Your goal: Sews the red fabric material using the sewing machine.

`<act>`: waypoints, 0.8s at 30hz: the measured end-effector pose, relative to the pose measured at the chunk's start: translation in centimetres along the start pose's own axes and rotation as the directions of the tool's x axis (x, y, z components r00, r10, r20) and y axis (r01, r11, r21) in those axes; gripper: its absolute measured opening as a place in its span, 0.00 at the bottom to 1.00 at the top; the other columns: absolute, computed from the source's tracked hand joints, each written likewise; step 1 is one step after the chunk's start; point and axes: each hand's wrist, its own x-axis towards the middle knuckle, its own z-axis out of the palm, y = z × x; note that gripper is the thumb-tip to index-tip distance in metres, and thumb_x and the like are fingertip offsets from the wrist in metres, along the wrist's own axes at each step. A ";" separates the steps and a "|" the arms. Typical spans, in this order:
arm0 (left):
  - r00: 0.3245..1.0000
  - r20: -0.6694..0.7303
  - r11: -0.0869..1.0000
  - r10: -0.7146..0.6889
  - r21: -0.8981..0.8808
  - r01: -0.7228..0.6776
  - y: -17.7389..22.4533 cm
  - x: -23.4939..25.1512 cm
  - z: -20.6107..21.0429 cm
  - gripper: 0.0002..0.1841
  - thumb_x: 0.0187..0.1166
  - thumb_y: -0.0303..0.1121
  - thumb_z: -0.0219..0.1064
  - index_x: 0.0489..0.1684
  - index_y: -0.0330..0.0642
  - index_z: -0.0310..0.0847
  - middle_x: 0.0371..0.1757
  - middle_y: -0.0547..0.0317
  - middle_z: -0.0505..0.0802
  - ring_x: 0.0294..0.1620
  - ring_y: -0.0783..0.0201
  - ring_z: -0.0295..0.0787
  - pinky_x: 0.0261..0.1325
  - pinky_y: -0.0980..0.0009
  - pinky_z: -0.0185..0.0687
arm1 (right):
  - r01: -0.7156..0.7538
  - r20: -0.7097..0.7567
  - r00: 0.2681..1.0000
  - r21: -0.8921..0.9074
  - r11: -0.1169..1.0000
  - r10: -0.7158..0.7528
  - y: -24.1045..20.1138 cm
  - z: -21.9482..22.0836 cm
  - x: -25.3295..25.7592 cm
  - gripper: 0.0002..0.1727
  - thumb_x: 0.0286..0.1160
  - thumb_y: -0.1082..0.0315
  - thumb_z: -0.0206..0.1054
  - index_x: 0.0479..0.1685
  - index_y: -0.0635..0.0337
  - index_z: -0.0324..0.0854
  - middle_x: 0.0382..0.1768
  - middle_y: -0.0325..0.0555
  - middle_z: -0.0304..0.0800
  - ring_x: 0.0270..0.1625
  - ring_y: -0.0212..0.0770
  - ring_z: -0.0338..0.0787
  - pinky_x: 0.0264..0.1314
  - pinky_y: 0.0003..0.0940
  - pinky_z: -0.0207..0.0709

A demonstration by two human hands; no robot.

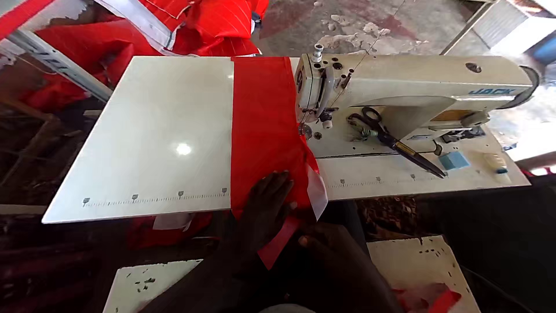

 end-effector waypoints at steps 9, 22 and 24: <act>0.736 -0.118 0.609 -0.666 -0.655 0.446 1.4 -8.6 -2.8 0.30 0.73 0.47 0.73 0.66 0.33 0.75 0.59 0.47 0.87 0.58 0.59 0.85 0.53 0.64 0.85 | 0.027 -0.493 0.863 0.266 0.964 0.112 6.0 5.4 4.3 0.47 0.55 0.54 0.85 0.75 0.70 0.71 0.72 0.62 0.78 0.71 0.45 0.82 0.72 0.39 0.80; 0.665 0.187 0.176 -0.723 -0.881 0.439 0.6 -7.2 -8.4 0.28 0.67 0.23 0.69 0.70 0.33 0.70 0.46 0.47 0.94 0.43 0.57 0.95 0.43 0.61 0.94 | -0.129 0.106 0.992 0.786 0.605 0.074 -0.8 2.5 -1.8 0.08 0.77 0.65 0.71 0.48 0.57 0.87 0.37 0.49 0.97 0.31 0.40 0.96 0.31 0.37 0.91; 0.748 0.192 0.499 -0.635 -0.638 0.587 -2.0 -7.8 -9.0 0.32 0.63 0.30 0.71 0.74 0.42 0.69 0.38 0.58 0.91 0.34 0.62 0.89 0.37 0.62 0.88 | -0.144 0.149 0.986 0.582 0.800 0.069 -1.0 0.9 -2.6 0.10 0.83 0.62 0.67 0.48 0.59 0.86 0.35 0.45 0.95 0.28 0.37 0.93 0.26 0.34 0.88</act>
